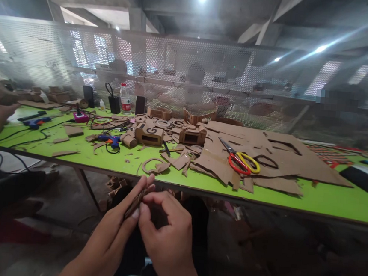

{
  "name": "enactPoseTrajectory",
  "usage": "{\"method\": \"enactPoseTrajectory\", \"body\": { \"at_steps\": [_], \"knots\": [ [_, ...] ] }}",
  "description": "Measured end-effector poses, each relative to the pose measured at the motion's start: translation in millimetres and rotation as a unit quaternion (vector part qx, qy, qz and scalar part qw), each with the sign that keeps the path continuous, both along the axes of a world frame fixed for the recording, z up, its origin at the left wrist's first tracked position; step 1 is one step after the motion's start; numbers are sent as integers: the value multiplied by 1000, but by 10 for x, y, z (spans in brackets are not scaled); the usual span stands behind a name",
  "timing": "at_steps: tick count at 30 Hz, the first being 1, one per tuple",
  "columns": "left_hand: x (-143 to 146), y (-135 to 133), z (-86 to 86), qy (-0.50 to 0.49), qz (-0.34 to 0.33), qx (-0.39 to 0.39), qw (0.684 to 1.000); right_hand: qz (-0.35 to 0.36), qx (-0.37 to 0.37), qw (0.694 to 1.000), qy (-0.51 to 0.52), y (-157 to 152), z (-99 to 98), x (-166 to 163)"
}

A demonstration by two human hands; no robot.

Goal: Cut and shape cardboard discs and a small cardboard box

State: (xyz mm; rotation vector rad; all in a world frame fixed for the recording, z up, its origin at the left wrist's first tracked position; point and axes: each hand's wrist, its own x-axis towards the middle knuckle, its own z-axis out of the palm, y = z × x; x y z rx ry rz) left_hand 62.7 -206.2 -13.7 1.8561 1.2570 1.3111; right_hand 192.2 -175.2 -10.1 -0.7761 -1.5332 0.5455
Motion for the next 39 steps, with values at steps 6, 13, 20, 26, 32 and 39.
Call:
{"method": "enactPoseTrajectory", "body": {
  "at_steps": [6,13,20,26,32,39],
  "knots": [
    [-12,20,-41,70,25,48,996,-37,37,998,-25,-73,65,-17],
    [-20,39,-67,140,51,107,983,-62,50,996,-34,-52,86,-27],
    [-33,30,-15,145,16,94,985,-101,35,993,-58,-30,13,-28],
    [-48,-4,-100,22,-25,0,999,-92,-25,995,-39,0,-64,-67],
    [45,1,-75,-117,-1,-80,990,-106,-11,993,-50,27,-86,-111],
    [64,59,-95,-197,22,-92,976,-108,47,991,-68,58,-129,-102]
  ]
}}
